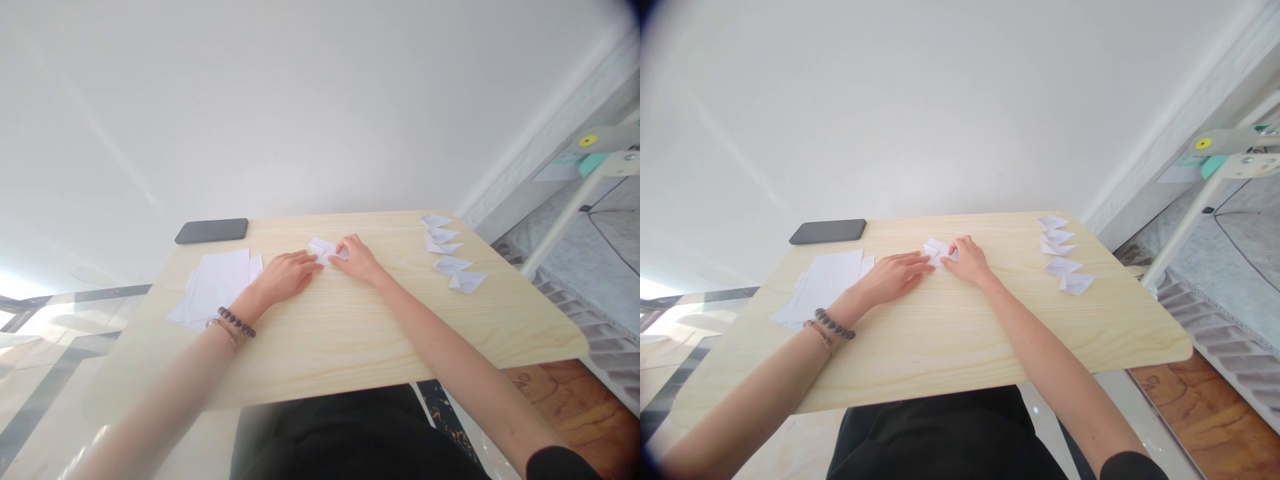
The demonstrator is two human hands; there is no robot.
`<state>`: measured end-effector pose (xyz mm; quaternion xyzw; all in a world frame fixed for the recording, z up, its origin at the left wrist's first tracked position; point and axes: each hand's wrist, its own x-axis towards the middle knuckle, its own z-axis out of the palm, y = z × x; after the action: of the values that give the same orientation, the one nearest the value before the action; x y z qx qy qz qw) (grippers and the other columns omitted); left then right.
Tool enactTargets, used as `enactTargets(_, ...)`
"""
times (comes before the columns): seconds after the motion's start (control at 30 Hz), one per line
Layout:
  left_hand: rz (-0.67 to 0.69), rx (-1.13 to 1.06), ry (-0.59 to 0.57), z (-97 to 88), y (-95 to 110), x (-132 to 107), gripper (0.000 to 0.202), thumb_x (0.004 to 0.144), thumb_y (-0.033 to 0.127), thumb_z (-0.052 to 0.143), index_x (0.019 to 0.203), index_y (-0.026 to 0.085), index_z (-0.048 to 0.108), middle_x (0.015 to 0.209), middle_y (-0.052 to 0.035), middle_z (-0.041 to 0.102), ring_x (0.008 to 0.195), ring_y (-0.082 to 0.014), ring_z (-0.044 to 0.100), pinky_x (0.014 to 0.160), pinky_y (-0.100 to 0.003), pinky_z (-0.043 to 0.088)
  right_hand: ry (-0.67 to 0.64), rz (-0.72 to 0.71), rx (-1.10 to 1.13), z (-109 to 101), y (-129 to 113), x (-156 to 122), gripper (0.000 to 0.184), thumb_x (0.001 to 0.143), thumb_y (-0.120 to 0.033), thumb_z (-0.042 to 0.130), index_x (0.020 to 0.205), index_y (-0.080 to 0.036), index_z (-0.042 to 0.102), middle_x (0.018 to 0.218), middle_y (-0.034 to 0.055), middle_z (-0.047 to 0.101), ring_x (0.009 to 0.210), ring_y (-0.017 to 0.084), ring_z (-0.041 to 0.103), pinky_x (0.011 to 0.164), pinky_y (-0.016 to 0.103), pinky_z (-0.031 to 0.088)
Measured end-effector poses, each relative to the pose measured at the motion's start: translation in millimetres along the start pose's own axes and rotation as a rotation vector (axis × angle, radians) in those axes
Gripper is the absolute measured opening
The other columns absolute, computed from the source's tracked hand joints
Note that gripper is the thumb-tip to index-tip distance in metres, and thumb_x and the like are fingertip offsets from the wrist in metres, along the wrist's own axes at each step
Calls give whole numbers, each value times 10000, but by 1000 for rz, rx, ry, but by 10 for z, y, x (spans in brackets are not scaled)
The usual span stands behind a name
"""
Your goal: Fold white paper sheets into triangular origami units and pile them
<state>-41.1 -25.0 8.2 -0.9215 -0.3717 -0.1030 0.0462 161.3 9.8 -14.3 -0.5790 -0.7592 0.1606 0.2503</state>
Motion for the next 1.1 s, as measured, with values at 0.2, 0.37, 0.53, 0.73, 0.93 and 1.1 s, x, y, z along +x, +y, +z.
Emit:
enactTargets(0.2,-10,-12,-8,8,2,14,336,846,206,360,1120,275,541,1192,-16,535,1094,-202,489,865,-356,429,7,30,-52,27,-59,-21,284,634,-444,582,780,-216,495,984,32,414,884,178,495,846,359,355)
enactTargets(0.37,-8,-5,-28,0,6,29,344,835,186,352,1101,264,556,1177,-10,547,1090,-204,491,835,-335,444,-121,101,75,-81,-50,19,274,620,-359,592,813,-213,464,1016,28,385,773,131,479,746,303,399)
enactTargets(0.53,-16,-11,-45,-31,19,33,359,824,167,339,1091,269,556,1177,1,544,1094,-208,488,771,-314,468,-163,116,201,-225,18,54,229,602,-230,578,780,-201,438,929,9,374,619,75,411,592,229,392)
enactTargets(0.73,-25,-9,-41,-29,22,27,364,818,159,345,1103,271,542,1183,-2,538,1088,-206,490,796,-329,460,-178,136,266,-276,52,43,205,618,-233,557,773,-199,428,877,0,396,590,72,403,547,217,376)
enactTargets(0.93,34,2,-9,-10,26,9,363,820,160,362,1133,256,517,1172,-16,536,1094,-208,478,823,-338,448,-54,111,93,-70,-57,4,373,560,-462,628,763,-203,451,966,27,383,743,130,479,715,302,409)
enactTargets(1.1,22,12,5,10,30,22,343,823,171,368,1113,253,533,1128,-22,561,1053,-209,508,801,-339,452,-61,126,74,-35,-56,13,357,571,-436,625,784,-207,453,976,29,375,757,134,482,729,309,407)
